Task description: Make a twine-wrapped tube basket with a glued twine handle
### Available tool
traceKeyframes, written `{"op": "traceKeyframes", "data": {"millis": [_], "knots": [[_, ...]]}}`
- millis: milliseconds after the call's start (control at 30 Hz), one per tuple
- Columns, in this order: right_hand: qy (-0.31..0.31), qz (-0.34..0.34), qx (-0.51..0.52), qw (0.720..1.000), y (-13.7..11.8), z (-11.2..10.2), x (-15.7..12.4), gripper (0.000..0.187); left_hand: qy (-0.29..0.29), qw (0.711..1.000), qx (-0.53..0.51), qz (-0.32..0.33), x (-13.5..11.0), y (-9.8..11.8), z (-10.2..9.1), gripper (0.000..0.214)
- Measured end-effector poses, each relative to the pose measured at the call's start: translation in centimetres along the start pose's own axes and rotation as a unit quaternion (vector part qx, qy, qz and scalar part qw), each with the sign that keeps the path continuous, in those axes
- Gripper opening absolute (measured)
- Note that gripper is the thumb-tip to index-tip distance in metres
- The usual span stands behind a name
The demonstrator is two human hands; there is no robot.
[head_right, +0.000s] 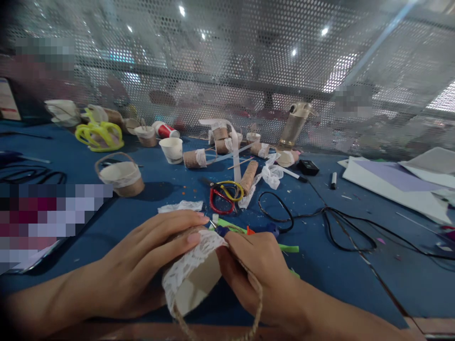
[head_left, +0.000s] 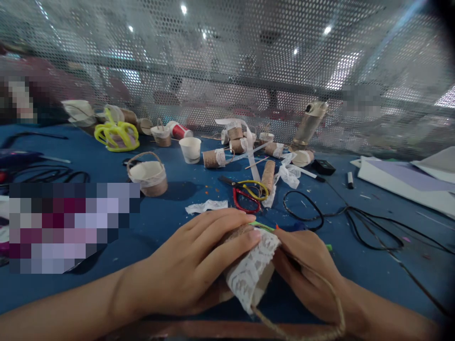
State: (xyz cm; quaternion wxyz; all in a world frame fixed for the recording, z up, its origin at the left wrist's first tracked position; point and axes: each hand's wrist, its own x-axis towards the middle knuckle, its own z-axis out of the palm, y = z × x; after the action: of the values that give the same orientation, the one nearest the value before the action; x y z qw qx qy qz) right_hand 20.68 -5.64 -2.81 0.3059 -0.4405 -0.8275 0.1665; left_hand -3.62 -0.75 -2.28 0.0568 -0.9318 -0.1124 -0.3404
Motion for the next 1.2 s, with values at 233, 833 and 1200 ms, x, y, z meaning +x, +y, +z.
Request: {"op": "traceKeyframes", "data": {"millis": [233,833,1200], "knots": [[0.021,-0.05,-0.025,0.998,-0.6,-0.3,0.2,0.031,0.029,0.999,-0.001,-0.021,0.0,0.3,-0.3,0.034],[0.012,-0.067,-0.015,0.998,-0.5,-0.4,0.4,0.026,-0.068,0.995,-0.065,-0.033,0.0,-0.5,-0.8,0.058],[0.066,-0.155,-0.108,0.98,0.6,0.5,0.2,0.024,-0.135,0.973,-0.187,-0.027,0.2,-0.7,-0.7,0.074]]}}
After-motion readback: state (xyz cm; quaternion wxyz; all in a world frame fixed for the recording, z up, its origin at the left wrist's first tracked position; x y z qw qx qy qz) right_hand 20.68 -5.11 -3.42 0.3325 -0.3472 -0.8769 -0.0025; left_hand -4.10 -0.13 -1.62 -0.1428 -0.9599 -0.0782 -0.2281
